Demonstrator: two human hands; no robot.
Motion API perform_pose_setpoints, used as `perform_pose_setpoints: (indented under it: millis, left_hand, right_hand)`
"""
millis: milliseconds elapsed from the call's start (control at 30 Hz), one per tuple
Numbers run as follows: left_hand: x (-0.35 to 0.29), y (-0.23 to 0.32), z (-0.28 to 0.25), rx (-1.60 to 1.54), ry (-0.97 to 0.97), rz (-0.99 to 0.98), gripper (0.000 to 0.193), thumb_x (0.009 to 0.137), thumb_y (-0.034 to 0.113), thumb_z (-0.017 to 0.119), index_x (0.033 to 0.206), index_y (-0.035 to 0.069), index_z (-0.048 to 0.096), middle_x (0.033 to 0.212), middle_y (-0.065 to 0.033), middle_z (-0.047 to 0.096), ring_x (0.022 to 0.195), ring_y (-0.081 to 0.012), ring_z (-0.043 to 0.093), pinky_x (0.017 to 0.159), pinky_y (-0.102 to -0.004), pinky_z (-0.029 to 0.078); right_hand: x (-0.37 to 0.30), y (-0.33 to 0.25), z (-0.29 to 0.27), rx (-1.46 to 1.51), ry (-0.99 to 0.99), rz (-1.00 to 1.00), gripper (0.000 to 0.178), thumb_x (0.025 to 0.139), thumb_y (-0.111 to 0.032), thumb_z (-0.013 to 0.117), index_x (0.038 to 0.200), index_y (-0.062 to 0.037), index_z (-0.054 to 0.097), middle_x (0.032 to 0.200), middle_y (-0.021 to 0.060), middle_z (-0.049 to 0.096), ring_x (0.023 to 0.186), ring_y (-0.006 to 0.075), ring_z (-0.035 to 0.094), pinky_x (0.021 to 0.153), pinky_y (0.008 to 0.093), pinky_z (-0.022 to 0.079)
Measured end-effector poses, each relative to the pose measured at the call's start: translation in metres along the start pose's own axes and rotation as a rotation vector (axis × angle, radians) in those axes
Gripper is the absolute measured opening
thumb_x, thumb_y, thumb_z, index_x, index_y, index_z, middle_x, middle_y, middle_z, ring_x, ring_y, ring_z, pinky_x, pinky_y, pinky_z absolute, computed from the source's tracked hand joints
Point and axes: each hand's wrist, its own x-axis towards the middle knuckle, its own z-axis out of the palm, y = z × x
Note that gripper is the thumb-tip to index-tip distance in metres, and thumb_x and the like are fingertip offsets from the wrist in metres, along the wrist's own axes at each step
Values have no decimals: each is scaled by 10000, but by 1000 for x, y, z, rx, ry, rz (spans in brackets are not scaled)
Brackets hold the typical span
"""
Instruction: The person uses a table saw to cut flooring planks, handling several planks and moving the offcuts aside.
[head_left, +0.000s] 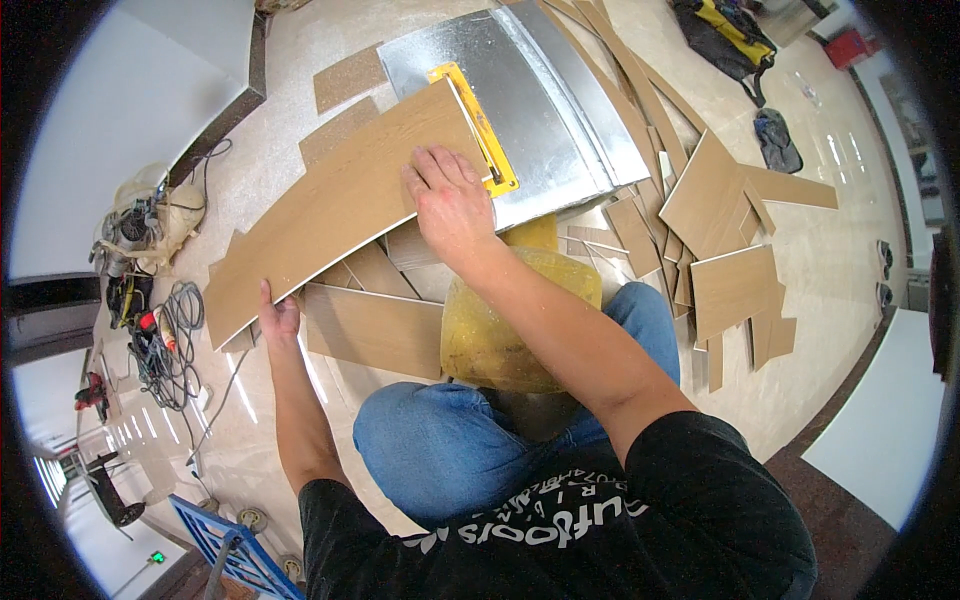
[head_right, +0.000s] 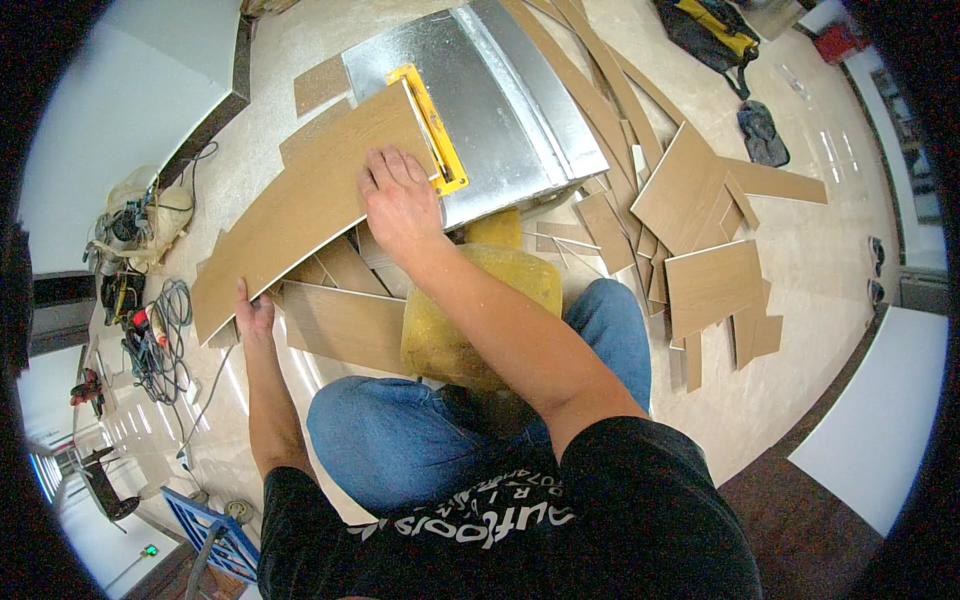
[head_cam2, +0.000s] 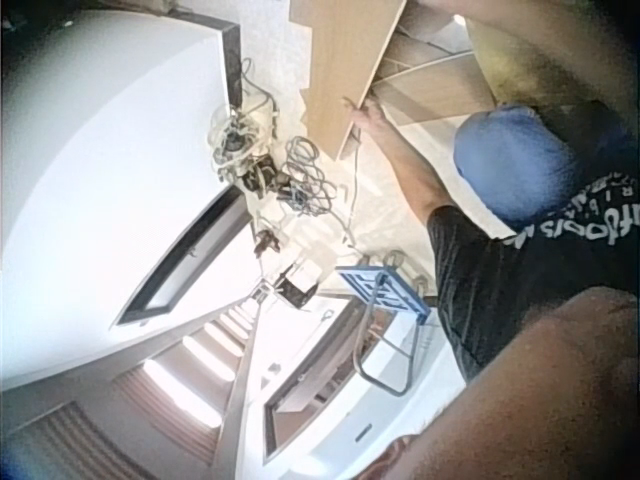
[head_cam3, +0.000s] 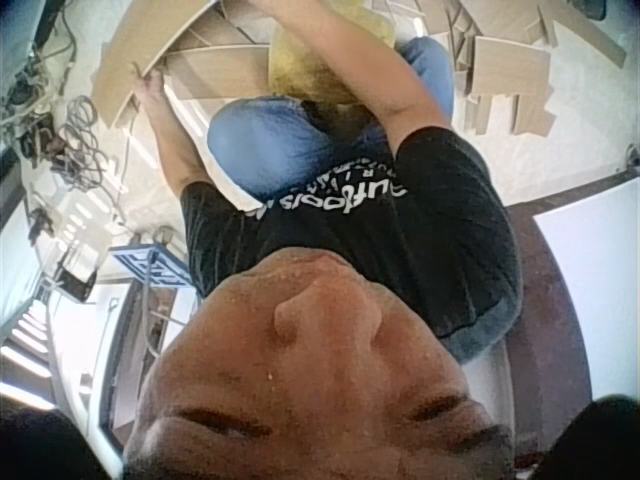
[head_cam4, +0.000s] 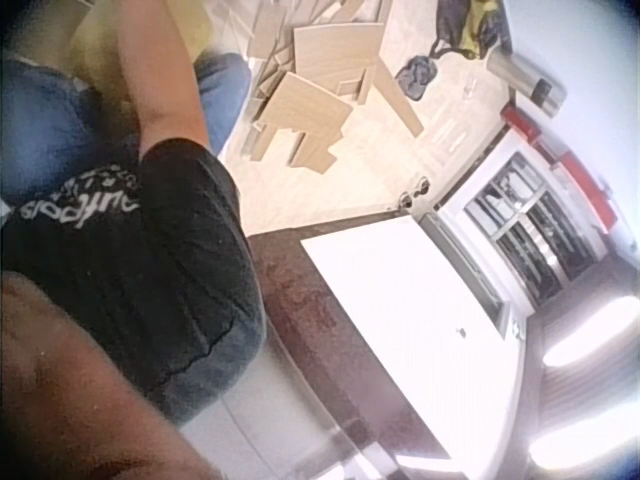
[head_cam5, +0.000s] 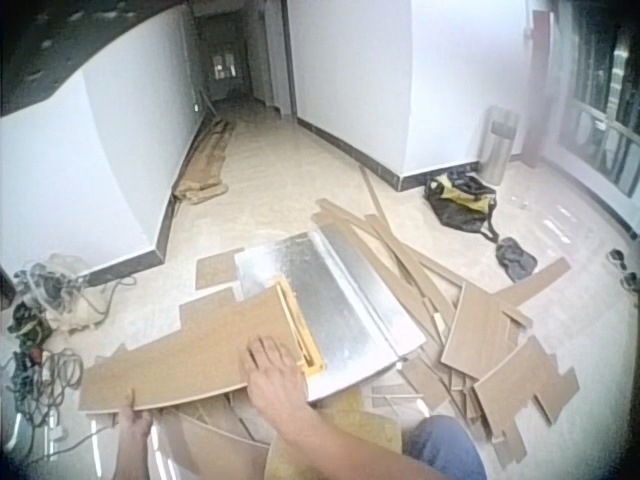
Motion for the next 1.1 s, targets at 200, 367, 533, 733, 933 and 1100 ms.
perform_pose_setpoints:
  millis: [200, 367, 533, 733, 933, 1100]
  left_hand:
    - [-7, -4, 3, 4, 8, 10, 358, 961, 125, 605, 1294, 16, 531, 1249, -123, 625, 1130, -259, 618, 961, -405, 552]
    - [-10, -1, 2, 21, 13, 20, 357, 960, 126, 606, 1289, 9, 532, 1251, -126, 622, 1133, -254, 617, 965, -399, 549]
    - [-15, -5, 2, 28, -7, 21, 355, 959, 125, 609, 1284, 6, 532, 1250, -130, 621, 1135, -263, 616, 968, -402, 550]
    - [-17, -7, -4, 2, 57, 6, 365, 958, 128, 606, 1293, 7, 523, 1261, -137, 615, 1127, -278, 620, 953, -412, 562]
    - [-16, -10, -10, -29, 24, -33, 340, 973, 130, 576, 1288, 12, 523, 1254, -145, 616, 1127, -286, 622, 939, -413, 572]
    - [-16, -11, -16, -42, 14, -41, 338, 975, 139, 575, 1283, 8, 524, 1253, -149, 616, 1126, -288, 622, 937, -415, 572]
  right_hand:
    - [-5, 0, -1, 3, -2, 3, 329, 828, -146, 544, 1106, -10, 657, 1256, 156, 595, 1249, 297, 499, 1098, 409, 350]
    - [-7, -3, -5, 4, -6, 4, 336, 824, -147, 549, 1111, -11, 658, 1261, 151, 591, 1251, 298, 497, 1094, 410, 355]
    - [-10, -3, -7, -7, -13, 1, 341, 824, -149, 550, 1113, -7, 662, 1258, 152, 594, 1244, 298, 503, 1090, 411, 357]
    - [-13, -6, -10, -19, -22, 7, 342, 812, -128, 554, 1120, -24, 662, 1263, 138, 596, 1245, 287, 506, 1081, 406, 365]
    - [-18, -7, -12, -17, -30, 24, 351, 798, -104, 561, 1130, -44, 659, 1277, 121, 590, 1255, 274, 501, 1079, 401, 365]
    - [-21, -9, -16, -34, -56, 22, 365, 804, -106, 559, 1150, -47, 654, 1297, 121, 580, 1271, 274, 490, 1092, 404, 349]
